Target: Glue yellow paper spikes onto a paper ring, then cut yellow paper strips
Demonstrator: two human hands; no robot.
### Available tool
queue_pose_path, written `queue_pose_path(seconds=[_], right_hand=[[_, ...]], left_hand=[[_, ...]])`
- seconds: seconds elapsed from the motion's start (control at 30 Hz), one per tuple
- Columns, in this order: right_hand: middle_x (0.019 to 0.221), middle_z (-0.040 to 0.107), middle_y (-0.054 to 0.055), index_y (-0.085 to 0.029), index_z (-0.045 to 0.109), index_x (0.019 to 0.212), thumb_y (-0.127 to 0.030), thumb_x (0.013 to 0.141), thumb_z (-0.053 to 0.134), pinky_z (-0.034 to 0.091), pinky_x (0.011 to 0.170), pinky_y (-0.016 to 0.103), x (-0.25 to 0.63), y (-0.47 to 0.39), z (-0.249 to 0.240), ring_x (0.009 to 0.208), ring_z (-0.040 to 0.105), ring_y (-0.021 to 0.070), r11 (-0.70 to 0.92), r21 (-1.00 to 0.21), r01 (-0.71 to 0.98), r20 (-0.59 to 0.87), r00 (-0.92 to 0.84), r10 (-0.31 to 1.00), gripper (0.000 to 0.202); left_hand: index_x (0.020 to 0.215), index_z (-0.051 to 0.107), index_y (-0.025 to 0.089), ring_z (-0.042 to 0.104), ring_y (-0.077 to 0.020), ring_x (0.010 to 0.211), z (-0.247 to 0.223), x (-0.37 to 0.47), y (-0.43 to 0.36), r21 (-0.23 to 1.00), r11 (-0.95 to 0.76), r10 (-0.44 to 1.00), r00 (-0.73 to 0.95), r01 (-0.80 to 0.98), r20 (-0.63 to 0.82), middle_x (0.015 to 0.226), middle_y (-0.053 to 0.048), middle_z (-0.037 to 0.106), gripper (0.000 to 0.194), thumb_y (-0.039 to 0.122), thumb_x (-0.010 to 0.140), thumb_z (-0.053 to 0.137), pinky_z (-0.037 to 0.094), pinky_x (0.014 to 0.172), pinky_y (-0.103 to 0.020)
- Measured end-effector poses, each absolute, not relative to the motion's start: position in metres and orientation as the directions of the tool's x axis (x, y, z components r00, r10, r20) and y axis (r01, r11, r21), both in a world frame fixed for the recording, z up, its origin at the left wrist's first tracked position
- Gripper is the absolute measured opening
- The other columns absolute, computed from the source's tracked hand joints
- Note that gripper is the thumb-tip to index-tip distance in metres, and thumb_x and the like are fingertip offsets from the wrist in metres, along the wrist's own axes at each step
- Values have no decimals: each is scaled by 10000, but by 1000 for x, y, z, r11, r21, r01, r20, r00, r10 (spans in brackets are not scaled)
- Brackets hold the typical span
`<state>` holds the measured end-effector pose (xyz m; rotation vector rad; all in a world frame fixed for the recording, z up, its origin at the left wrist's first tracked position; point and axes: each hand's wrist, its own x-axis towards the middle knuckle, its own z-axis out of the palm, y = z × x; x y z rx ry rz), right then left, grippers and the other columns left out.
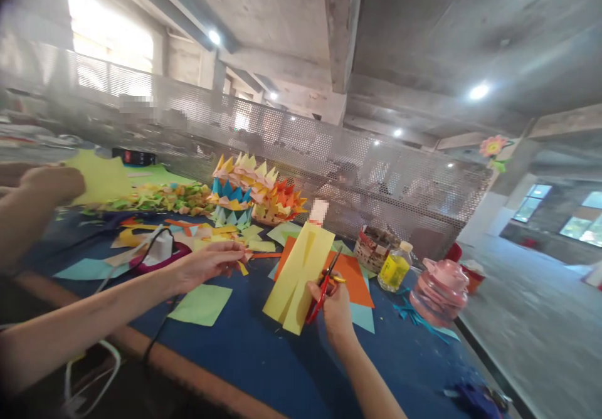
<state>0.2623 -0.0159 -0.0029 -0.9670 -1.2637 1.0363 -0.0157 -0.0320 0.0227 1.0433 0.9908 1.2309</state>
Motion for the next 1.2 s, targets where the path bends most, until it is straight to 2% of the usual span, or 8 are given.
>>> queue_pose_path(seconds=[0.1, 0.23, 0.37, 0.47, 0.67, 0.83, 1.03, 1.2], right_hand=[[721, 669, 2, -249, 532, 868, -364, 541, 836, 527, 695, 398, 258, -17, -1, 679, 656, 240, 266, -962, -64, 266, -2, 964, 461], [711, 668, -3, -237, 514, 893, -388, 578, 819, 528, 655, 374, 252, -17, -3, 647, 655, 223, 274, -961, -38, 276, -56, 959, 464], [720, 667, -2, -221, 497, 905, -437, 567, 815, 523, 631, 351, 251, -18, -6, 651, 657, 216, 288, -958, -18, 288, -59, 956, 512], [749, 670, 2, -224, 508, 908, -436, 554, 821, 521, 660, 348, 257, -20, -5, 702, 661, 222, 307, -952, -12, 307, -29, 951, 518], [652, 642, -24, -237, 503, 877, -427, 568, 815, 480, 555, 306, 265, -18, -1, 581, 613, 194, 326, -945, -10, 326, -7, 945, 479], [707, 630, -23, -242, 509, 909, -409, 618, 797, 463, 606, 276, 256, -28, -6, 624, 578, 155, 338, -941, -9, 338, -62, 939, 442], [676, 568, -26, -239, 519, 863, -482, 716, 711, 395, 546, 234, 246, -44, -12, 580, 494, 116, 407, -912, 49, 402, -86, 912, 343], [635, 533, -37, -229, 538, 869, -442, 691, 749, 373, 490, 225, 249, -44, -18, 512, 441, 98, 366, -924, 109, 351, -137, 926, 349]], left_hand=[[731, 657, 134, 607, -123, 626, 34, -47, -37, 974, 55, 996, 81, -218, -38, 714, -32, 678, 234, 281, 629, 809, 410, 558, -207], [800, 679, 164, 640, -127, 730, 39, -31, -18, 942, 8, 994, 102, -335, 27, 840, -29, 700, 242, 340, 672, 785, 460, 647, -212], [884, 697, 163, 650, -153, 851, 34, 38, 15, 898, 29, 953, 284, -440, 109, 927, -57, 716, 389, 472, 659, 775, 473, 734, -220], [888, 705, 124, 673, -235, 808, 26, 79, 26, 887, 141, 873, 477, -441, 98, 899, -125, 728, 540, 546, 565, 802, 508, 759, -332], [884, 717, 92, 685, -236, 748, 1, 100, 22, 879, 204, 822, 563, -432, 86, 824, -120, 744, 459, 232, 479, 883, 510, 748, -319], [811, 685, 102, 651, -193, 642, -14, 99, 27, 816, 269, 855, 517, -512, 43, 720, -80, 718, 299, 229, 578, 821, 502, 669, -309], [711, 565, 147, 410, -61, 410, -3, 88, 30, 734, 314, 846, 529, -603, 72, 488, 56, 452, 136, 171, 628, 671, 359, 482, -196], [692, 563, 142, 423, -65, 433, -1, 87, 29, 737, 302, 863, 502, -605, 59, 501, 47, 469, 157, 142, 593, 684, 359, 486, -196]])
